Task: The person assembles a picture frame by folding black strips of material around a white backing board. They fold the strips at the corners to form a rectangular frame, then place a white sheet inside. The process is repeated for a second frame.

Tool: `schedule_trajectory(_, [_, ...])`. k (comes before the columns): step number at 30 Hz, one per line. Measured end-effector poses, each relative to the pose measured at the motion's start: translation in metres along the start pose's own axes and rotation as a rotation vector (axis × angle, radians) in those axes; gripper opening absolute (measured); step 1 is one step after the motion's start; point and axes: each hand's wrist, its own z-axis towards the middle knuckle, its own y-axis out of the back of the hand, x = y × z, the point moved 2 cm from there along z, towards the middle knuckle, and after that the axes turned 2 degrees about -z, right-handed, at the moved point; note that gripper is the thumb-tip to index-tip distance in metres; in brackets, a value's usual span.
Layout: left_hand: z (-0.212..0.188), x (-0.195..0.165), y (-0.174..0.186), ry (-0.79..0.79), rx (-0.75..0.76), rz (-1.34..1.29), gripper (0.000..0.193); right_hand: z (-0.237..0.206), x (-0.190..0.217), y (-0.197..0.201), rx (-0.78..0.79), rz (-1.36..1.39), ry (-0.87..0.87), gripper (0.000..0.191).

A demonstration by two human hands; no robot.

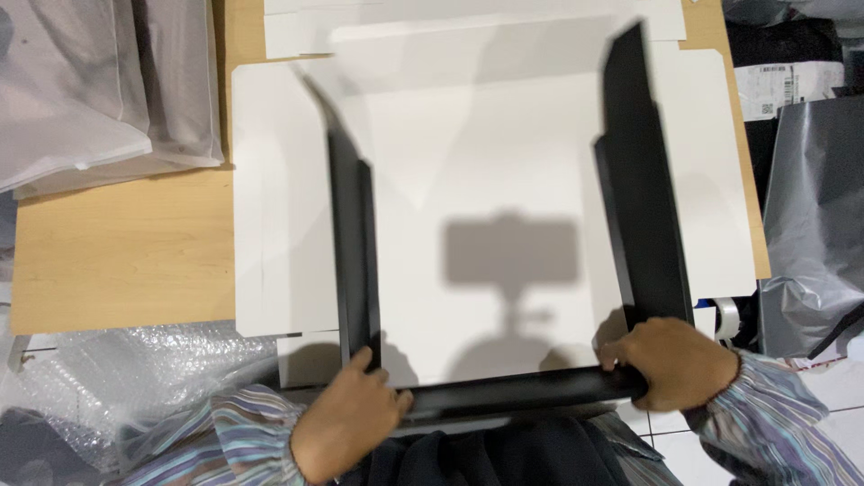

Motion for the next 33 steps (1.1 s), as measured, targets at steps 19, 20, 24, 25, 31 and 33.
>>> schedule_trajectory(19, [0.053, 0.035, 0.012, -0.128, -1.061, 0.125, 0.042, 0.136, -0.005, 0.053, -0.300, 0.403, -0.006, 0.051])
schedule_trajectory(20, [0.057, 0.038, 0.005, -0.118, -1.078, 0.212, 0.030, 0.118, -0.037, 0.055, -0.245, 0.409, -0.388, 0.042])
schedule_trajectory(24, [0.068, 0.044, -0.009, -0.210, -1.234, 0.210, 0.056, 0.072, -0.081, 0.079, -0.327, -0.202, -0.106, 0.044])
schedule_trajectory(25, [0.070, 0.046, -0.011, -0.206, -1.220, 0.215, 0.045, 0.070, -0.083, 0.080, -0.236, -0.141, -0.232, 0.045])
schedule_trajectory(31, [0.065, 0.048, -0.002, -0.201, -1.213, 0.153, 0.030, 0.075, -0.053, 0.088, -0.071, -0.090, -0.273, 0.046])
schedule_trajectory(33, [0.064, 0.046, 0.002, -0.200, -1.208, 0.137, 0.033, 0.089, -0.031, 0.088, -0.187, -0.082, 0.000, 0.040])
